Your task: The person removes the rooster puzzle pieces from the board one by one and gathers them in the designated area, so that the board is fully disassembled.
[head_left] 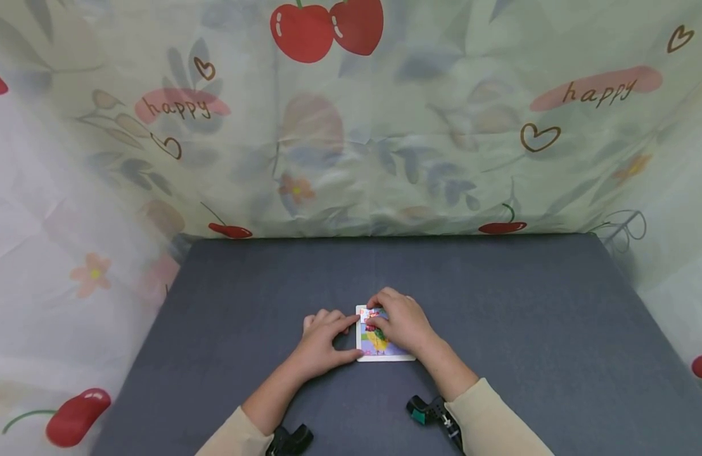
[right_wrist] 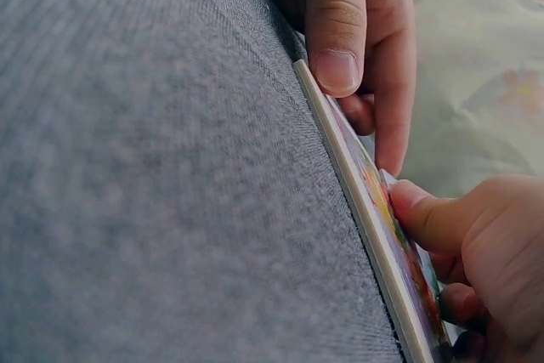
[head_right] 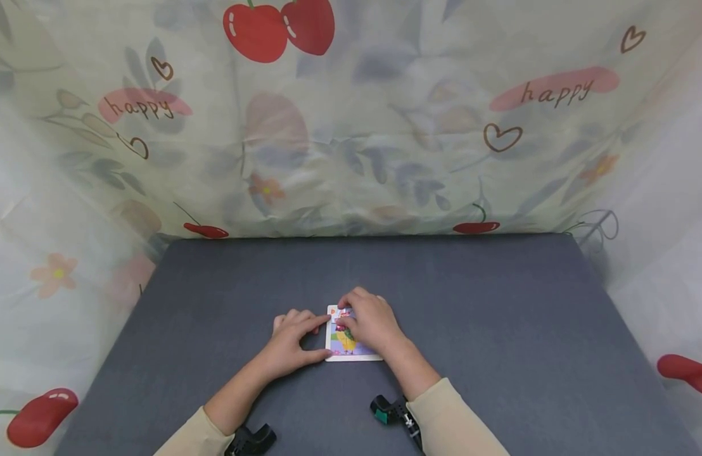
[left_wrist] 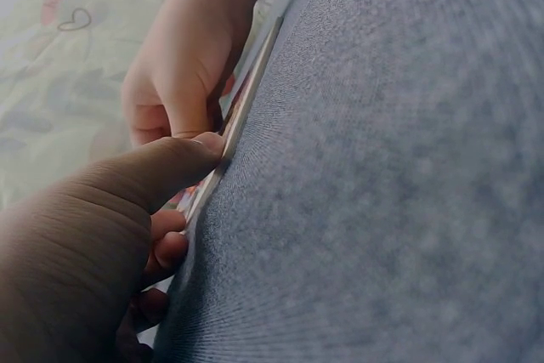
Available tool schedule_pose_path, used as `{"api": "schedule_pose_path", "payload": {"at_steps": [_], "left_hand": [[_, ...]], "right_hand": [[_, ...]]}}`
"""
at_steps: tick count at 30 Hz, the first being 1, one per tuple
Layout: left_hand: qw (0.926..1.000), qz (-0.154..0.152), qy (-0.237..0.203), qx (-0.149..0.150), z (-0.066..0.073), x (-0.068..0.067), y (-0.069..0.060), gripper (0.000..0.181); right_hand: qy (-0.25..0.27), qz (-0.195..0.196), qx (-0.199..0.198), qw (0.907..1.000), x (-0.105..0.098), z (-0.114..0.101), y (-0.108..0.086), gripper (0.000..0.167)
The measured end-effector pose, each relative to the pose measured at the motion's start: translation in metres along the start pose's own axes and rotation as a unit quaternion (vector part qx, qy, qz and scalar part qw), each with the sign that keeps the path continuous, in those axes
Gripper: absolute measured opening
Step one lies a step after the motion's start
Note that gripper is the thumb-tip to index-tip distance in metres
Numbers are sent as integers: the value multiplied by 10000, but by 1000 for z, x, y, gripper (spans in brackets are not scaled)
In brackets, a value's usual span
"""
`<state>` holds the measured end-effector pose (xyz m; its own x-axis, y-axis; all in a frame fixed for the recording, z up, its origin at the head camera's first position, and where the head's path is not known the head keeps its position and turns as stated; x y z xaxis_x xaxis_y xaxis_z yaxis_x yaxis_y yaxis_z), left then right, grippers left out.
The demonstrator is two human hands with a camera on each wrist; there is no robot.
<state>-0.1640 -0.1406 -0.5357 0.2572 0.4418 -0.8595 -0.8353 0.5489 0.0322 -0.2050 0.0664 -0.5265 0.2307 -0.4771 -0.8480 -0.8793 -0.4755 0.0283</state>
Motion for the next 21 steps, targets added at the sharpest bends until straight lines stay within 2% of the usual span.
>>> {"api": "schedule_pose_path", "payload": {"at_steps": [11,21], "left_hand": [[10000,-14,25,-65,0,0,0,64],[10000,-10,16,-46,-1,1,0,64]], "right_hand": [[123,78,57,9999,2,1,0,17],[654,321,118,9973,3,7,0,17]]}}
Point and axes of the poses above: each hand's wrist, its own y-axis towards the middle knuckle, its own x-axis out of the palm, z = x × y, the point moved 2 cm from there along y, towards the middle knuckle, and after that the axes turned 8 degrees about -z, right-handed, at the moved point
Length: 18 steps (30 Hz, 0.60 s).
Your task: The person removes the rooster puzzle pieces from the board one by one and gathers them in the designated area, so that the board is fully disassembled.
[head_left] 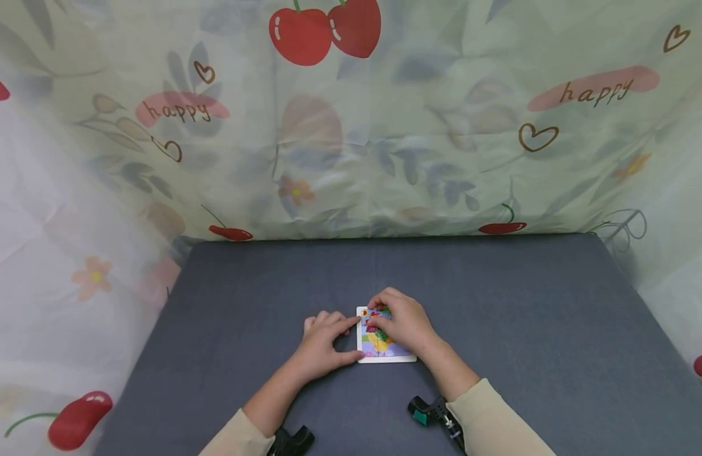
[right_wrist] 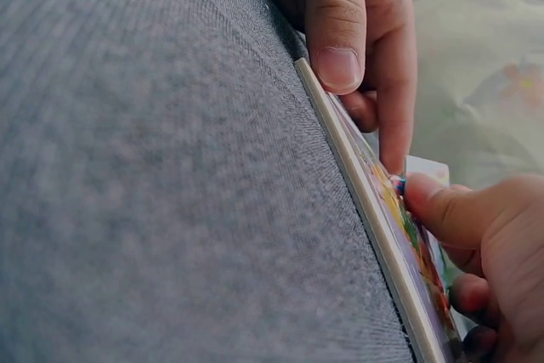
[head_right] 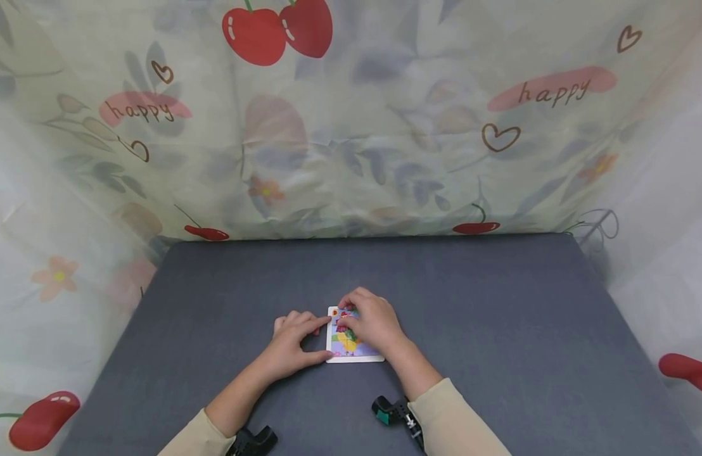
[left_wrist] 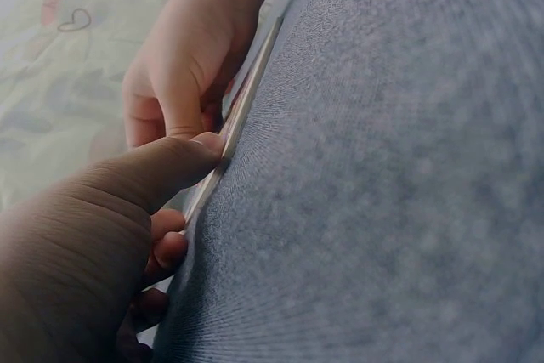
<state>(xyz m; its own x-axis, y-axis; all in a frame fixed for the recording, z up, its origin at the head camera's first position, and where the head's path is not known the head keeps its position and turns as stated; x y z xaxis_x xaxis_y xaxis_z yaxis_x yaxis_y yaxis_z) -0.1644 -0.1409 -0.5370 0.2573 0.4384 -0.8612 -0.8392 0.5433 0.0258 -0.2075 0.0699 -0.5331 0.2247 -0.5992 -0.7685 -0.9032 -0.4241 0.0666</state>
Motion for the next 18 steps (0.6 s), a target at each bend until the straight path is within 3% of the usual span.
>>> {"api": "schedule_pose_path", "payload": {"at_steps": [10,18], "left_hand": [[10000,23,47,-13,1,0,-1,64],[10000,3,59,3,2,-1,-1,65]], "right_hand": [[247,49,-212,9995,-3,1,-2,16],[55,53,-521,9986,-4,5,-3,15]]}}
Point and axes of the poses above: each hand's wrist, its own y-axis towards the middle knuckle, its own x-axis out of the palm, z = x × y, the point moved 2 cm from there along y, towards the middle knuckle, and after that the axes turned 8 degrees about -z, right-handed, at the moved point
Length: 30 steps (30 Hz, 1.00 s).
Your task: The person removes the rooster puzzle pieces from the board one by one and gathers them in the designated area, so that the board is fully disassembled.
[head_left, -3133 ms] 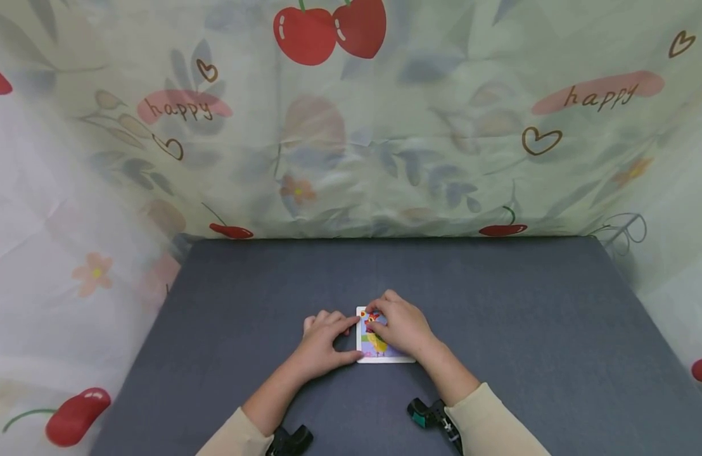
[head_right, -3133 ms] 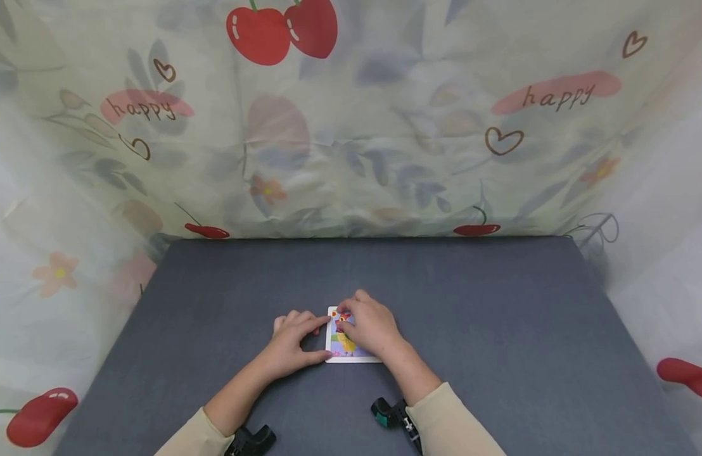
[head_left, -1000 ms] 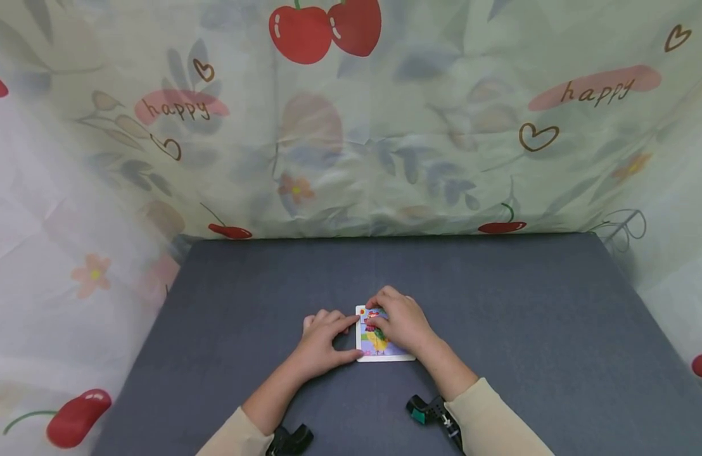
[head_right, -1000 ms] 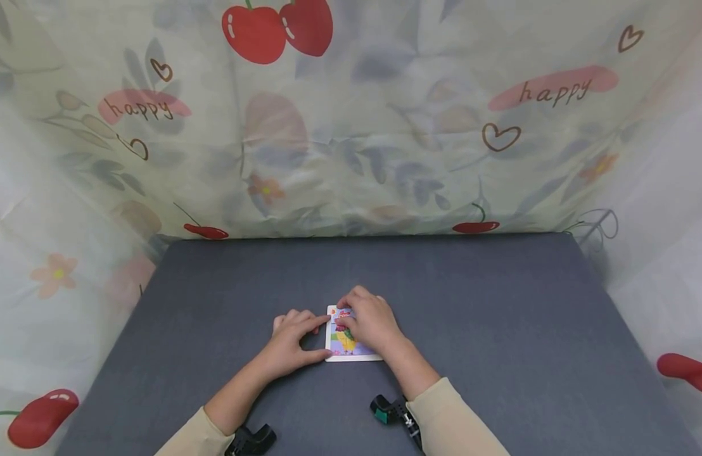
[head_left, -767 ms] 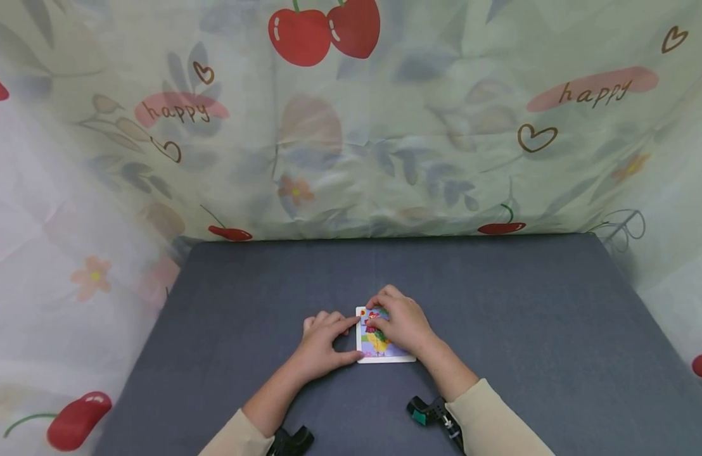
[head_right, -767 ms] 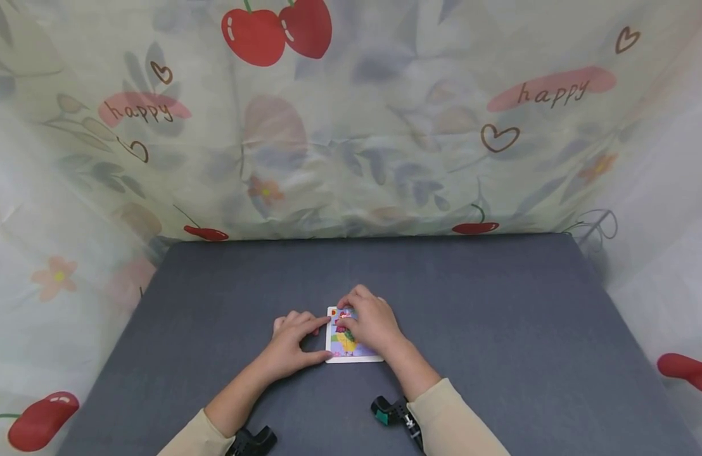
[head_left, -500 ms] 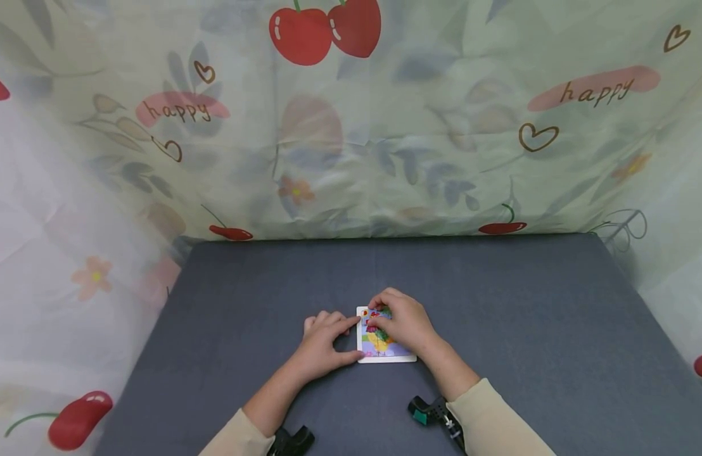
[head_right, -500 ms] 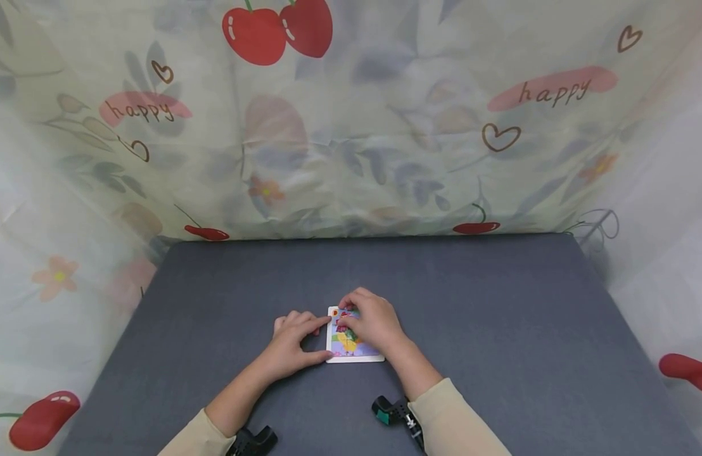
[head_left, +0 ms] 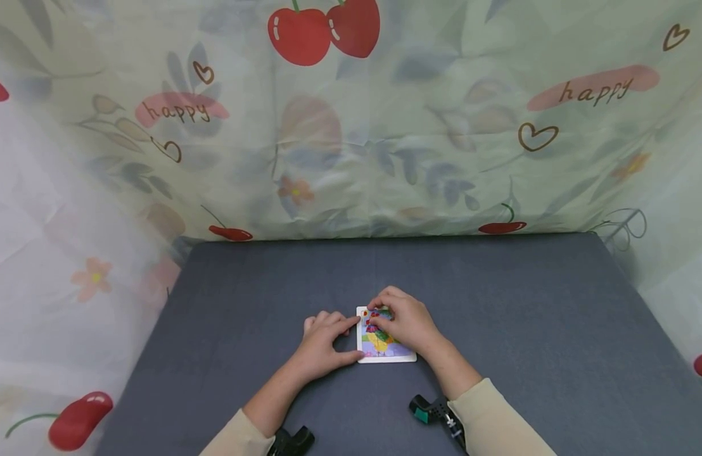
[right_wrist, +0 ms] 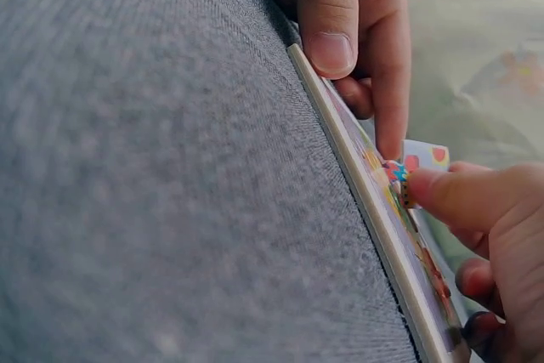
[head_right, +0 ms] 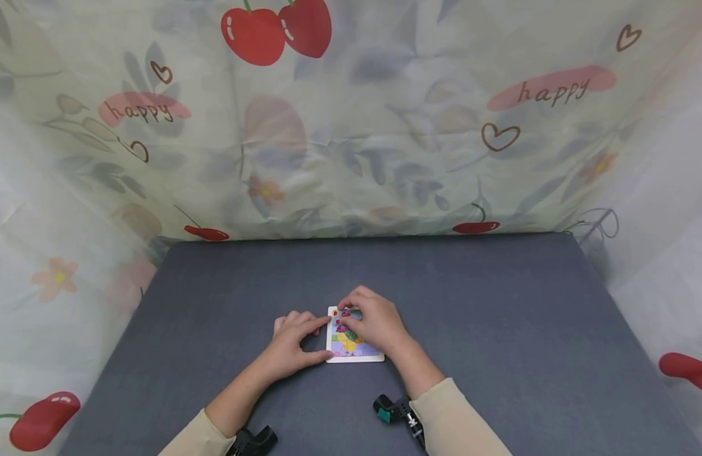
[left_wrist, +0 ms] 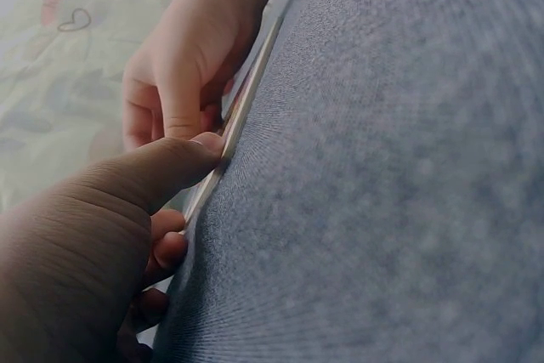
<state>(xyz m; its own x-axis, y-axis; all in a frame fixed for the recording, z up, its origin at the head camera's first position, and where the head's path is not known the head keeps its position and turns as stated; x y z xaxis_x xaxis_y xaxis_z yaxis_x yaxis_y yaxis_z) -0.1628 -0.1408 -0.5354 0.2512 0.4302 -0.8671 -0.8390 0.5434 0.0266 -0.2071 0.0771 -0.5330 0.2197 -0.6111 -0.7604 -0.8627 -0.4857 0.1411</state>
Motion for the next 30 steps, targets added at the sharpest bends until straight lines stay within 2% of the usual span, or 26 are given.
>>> {"api": "schedule_pose_path", "payload": {"at_steps": [9,23,30], "left_hand": [[9999,102,17,103,0,1,1,65],[10000,90,4,7,1,1,0,62],[10000,53,-21,-4,-1,2,1,65]], "right_hand": [[-328,-179,-358,9987,0,2,-1,26],[-554,-376,-409,9969,-1,-3,-4,35],[-4,-246,-229,9994,-4,-4,-5,32]]}}
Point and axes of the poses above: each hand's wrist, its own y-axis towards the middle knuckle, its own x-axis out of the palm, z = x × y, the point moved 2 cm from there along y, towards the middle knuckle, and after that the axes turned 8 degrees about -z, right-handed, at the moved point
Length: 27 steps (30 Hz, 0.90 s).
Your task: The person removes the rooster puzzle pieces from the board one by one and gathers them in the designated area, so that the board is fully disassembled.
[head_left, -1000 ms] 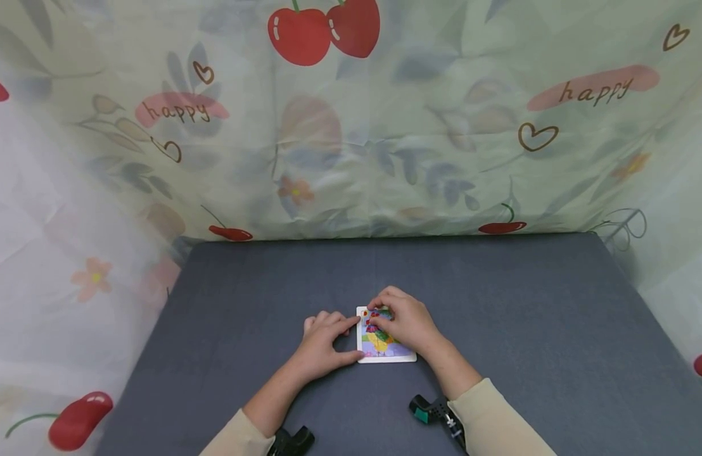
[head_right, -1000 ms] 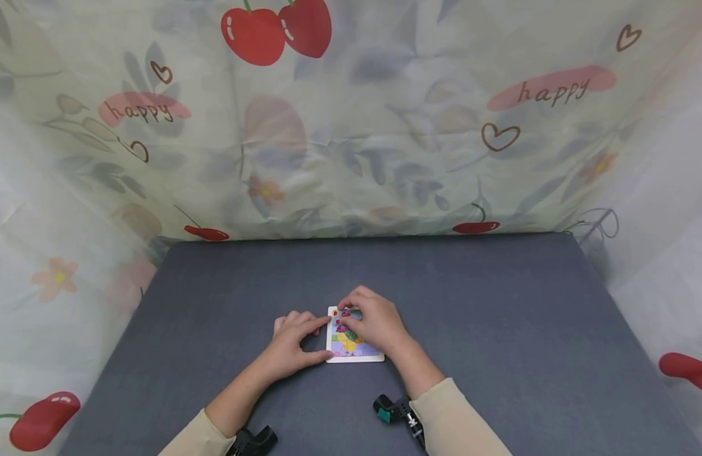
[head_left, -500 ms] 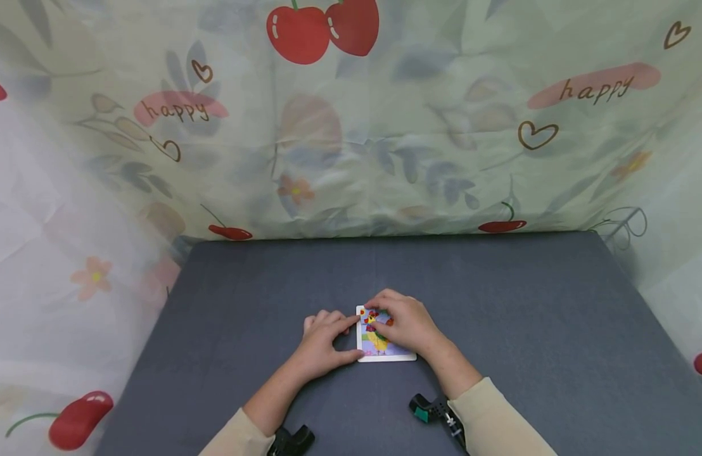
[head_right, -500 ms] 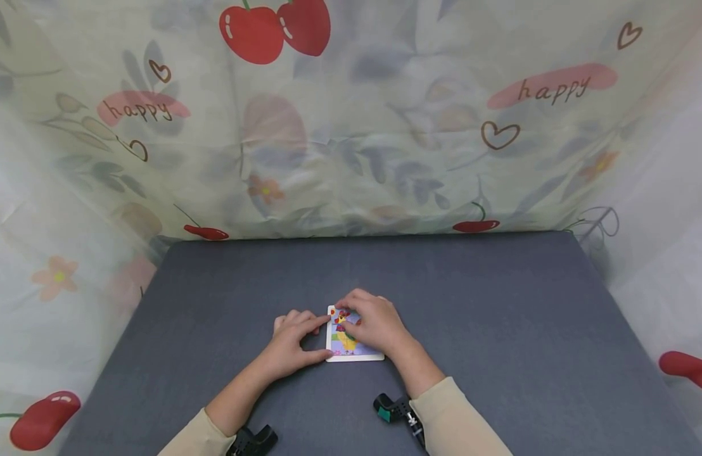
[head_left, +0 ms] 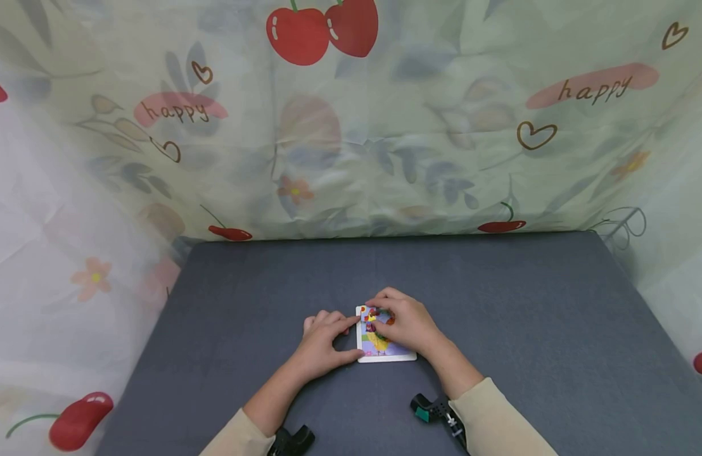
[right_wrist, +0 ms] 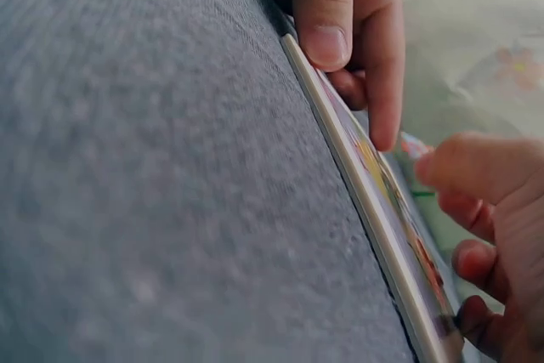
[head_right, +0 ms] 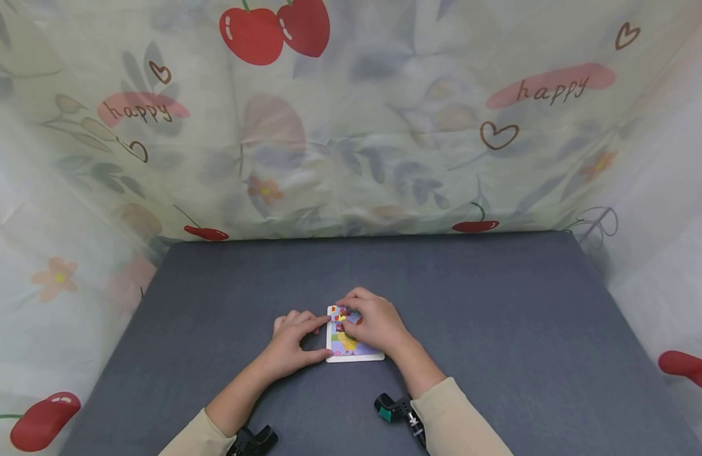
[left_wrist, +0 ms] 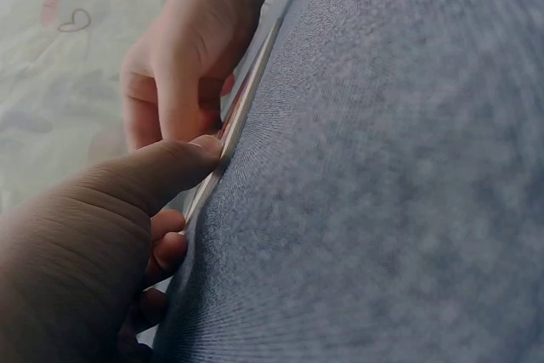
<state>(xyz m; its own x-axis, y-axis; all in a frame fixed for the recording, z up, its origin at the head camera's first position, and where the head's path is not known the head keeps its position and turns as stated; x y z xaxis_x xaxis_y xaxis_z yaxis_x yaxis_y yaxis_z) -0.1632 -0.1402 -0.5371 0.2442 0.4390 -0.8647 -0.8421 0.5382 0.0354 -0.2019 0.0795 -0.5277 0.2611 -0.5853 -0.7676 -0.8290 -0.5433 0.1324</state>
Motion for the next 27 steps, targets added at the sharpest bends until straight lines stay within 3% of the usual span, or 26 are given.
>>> {"api": "schedule_pose_path", "payload": {"at_steps": [10,18,27], "left_hand": [[10000,15,33,70,0,0,-1,63],[9997,-108,-35,-205,0,1,0,62],[9991,-321,89,-249,2,-2,1,79]], "right_hand": [[845,-153,45,9963,-23,-6,-3,33],[676,-5,-94,9977,-54,-16,-9,30],[502,432,-468,9967,-89,-28,-19,32]]}}
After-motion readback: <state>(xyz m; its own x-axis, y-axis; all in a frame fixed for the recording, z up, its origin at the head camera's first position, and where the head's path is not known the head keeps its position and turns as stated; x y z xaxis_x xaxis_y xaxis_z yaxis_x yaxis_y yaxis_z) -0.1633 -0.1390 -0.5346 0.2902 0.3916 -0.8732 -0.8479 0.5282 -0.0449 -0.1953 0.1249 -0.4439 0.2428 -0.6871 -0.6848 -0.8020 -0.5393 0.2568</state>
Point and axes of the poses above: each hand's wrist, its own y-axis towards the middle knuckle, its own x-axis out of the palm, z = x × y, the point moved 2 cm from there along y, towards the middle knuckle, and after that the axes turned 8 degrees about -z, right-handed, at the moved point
